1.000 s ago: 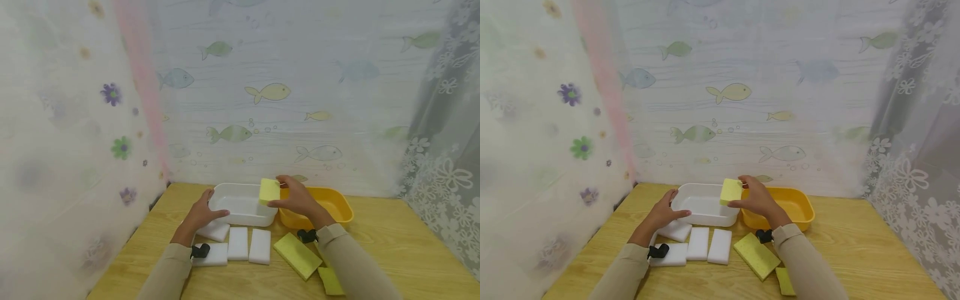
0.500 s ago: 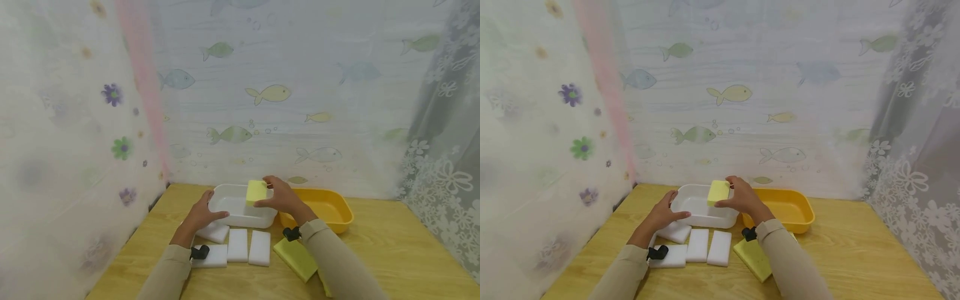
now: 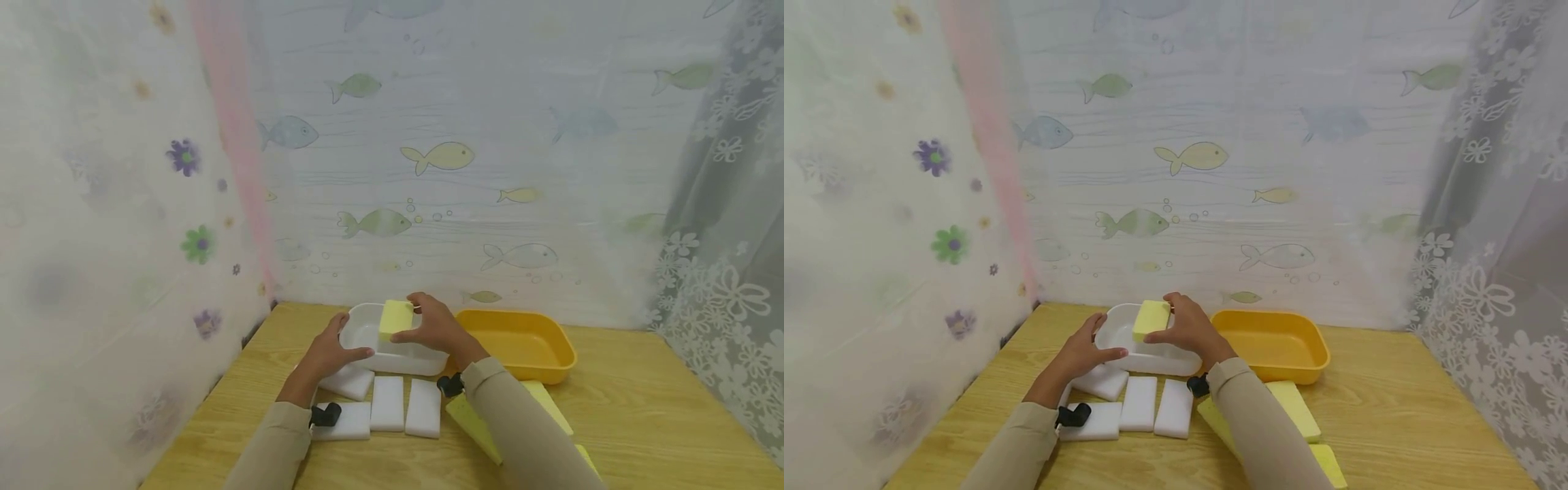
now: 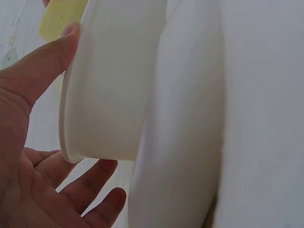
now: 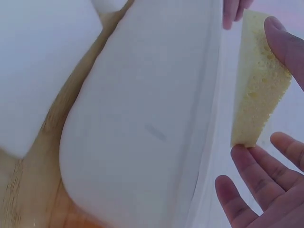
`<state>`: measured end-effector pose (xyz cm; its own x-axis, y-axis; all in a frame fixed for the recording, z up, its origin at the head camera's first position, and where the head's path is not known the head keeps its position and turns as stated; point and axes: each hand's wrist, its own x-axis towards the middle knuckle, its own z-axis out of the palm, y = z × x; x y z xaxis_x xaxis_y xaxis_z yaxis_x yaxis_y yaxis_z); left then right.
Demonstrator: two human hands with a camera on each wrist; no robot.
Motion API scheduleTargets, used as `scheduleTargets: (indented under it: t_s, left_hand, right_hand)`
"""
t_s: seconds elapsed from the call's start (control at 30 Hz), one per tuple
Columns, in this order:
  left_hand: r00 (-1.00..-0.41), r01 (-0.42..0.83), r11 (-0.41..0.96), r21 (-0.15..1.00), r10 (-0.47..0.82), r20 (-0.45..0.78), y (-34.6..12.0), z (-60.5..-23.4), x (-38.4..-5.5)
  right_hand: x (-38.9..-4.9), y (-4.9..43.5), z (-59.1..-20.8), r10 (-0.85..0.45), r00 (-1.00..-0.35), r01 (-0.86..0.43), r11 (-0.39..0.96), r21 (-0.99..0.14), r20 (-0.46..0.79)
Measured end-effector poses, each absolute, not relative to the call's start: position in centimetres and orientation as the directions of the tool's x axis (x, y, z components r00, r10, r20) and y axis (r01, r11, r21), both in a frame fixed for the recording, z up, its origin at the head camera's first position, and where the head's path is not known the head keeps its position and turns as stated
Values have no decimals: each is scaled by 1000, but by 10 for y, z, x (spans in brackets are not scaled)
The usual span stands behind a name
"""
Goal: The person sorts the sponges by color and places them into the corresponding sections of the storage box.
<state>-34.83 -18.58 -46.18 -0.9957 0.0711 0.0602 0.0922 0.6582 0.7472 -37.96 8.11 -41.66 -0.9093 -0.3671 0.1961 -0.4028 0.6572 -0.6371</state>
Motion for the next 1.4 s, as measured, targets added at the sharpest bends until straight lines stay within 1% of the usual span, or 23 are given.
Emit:
scheduleTargets:
  t_s: [0.2, 0.33, 0.47, 0.67, 1.0, 1.27, 1.4]
  left_hand:
    - [-996, 93, 656, 749, 75, 58, -188, -463, -347]
    - [-996, 94, 655, 750, 71, 63, -191, -465, -348]
    - [-994, 108, 642, 759, 94, 62, -191, -467, -350]
    - [-995, 98, 647, 756, 81, 59, -192, -463, -347]
    - [-993, 116, 612, 782, 87, 79, -189, -467, -352]
    - [-990, 139, 620, 772, 96, 101, -187, -465, -350]
    - [-992, 129, 634, 763, 88, 95, -188, -465, -349]
  right_hand:
    - [-381, 64, -417, -363, -915, -386, 653, -652, 178]
    - [-383, 51, -418, -371, -911, -396, 668, -630, 180]
    - [-384, 43, -417, -361, -915, -390, 680, -621, 179]
    - [-384, 32, -413, -362, -918, -384, 704, -598, 163]
    - [-388, 29, -414, -363, -917, -386, 713, -585, 163]
    - [-388, 26, -416, -382, -915, -385, 733, -561, 130]
    - [-386, 27, -414, -389, -913, -386, 729, -565, 122]
